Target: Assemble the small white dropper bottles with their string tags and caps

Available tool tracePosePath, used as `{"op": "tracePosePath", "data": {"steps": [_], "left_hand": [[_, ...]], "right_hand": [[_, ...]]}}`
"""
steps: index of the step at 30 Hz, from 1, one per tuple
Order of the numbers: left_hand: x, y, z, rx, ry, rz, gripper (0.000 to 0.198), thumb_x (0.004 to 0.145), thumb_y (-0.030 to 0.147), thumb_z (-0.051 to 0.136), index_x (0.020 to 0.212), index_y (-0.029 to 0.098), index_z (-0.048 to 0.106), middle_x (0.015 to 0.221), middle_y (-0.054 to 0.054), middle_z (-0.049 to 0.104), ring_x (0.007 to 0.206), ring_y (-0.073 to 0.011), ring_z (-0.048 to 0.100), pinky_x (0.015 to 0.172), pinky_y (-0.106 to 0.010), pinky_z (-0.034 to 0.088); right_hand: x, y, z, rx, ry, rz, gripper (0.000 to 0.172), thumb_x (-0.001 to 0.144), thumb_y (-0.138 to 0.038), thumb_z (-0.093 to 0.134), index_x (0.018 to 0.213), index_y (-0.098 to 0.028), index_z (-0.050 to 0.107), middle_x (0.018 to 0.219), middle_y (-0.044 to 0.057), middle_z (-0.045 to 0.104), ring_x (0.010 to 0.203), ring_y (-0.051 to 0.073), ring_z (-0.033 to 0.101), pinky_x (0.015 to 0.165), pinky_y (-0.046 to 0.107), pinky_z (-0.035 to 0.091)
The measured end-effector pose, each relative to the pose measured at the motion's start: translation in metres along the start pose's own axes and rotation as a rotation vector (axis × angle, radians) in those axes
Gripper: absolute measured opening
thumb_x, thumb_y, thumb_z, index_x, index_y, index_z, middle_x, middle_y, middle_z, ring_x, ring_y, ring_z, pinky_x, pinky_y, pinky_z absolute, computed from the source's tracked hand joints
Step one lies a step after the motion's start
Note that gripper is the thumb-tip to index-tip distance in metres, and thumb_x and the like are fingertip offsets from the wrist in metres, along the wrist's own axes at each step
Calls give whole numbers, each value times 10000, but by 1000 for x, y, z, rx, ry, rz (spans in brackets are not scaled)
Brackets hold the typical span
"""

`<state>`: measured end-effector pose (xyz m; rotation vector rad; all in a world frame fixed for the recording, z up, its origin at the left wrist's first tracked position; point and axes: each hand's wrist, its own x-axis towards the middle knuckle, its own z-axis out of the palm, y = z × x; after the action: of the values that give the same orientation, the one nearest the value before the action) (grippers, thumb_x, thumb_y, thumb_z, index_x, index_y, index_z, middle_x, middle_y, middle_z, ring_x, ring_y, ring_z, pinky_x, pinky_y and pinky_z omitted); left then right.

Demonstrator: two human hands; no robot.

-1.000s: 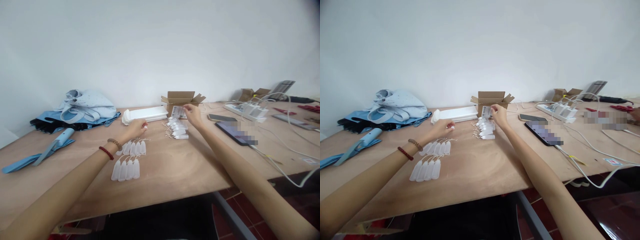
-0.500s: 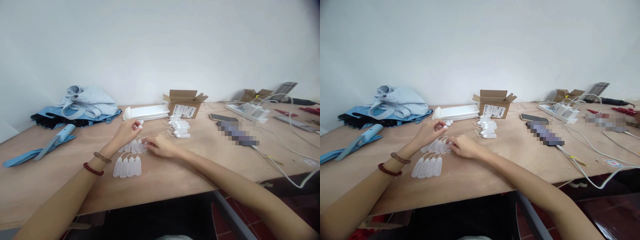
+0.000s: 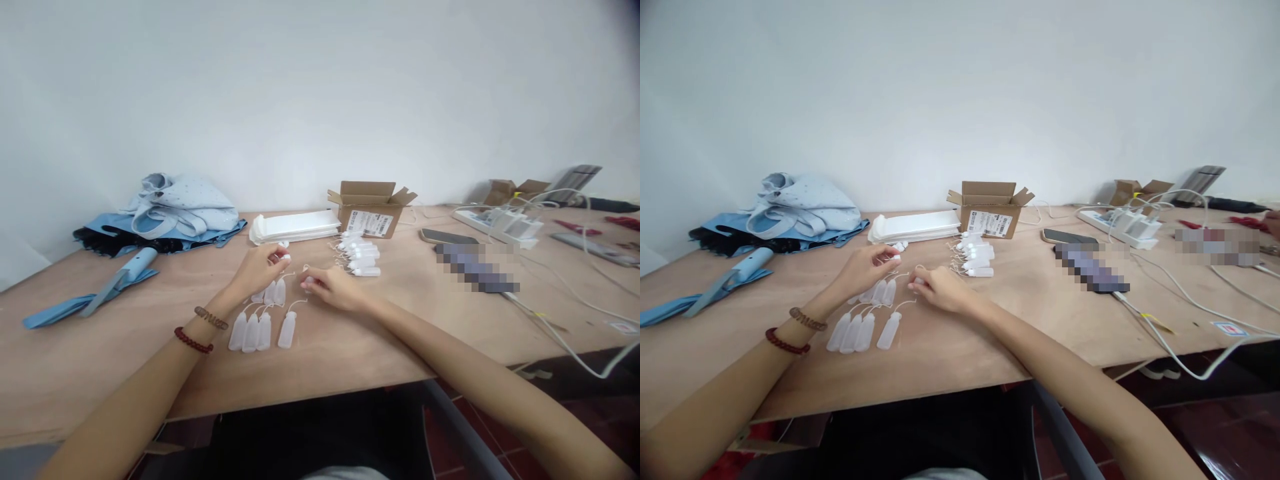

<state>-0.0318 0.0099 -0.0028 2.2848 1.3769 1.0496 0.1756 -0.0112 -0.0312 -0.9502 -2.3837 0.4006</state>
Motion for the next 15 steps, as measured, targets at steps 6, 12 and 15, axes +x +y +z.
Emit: {"op": "tracePosePath", "data": {"steps": [6,12,15], "left_hand": [[0,-1,5,-251,-103,-104,303,784,379,585,927,129,680,798,-59,694,704,-179,623,627,-287,499],[0,0,6,-535,-188,-208,400,728,398,658,1011,115,682,916,-84,689,705,-147,616,708,-306,510],[0,2,6,-588,-207,-231,426,723,411,668,1027,113,682,883,-81,687,726,-151,620,736,-314,514]], "right_hand": [[-2,-2,-4,6,164,-11,137,869,-227,506,987,-218,575,799,10,617,704,140,553,681,235,367],[-3,-6,0,57,139,-80,170,828,-124,452,947,-207,540,799,6,605,691,131,546,680,221,376],[-3,-6,1,60,119,-69,206,803,-90,441,945,-208,531,761,-3,594,661,128,532,663,214,369]]}}
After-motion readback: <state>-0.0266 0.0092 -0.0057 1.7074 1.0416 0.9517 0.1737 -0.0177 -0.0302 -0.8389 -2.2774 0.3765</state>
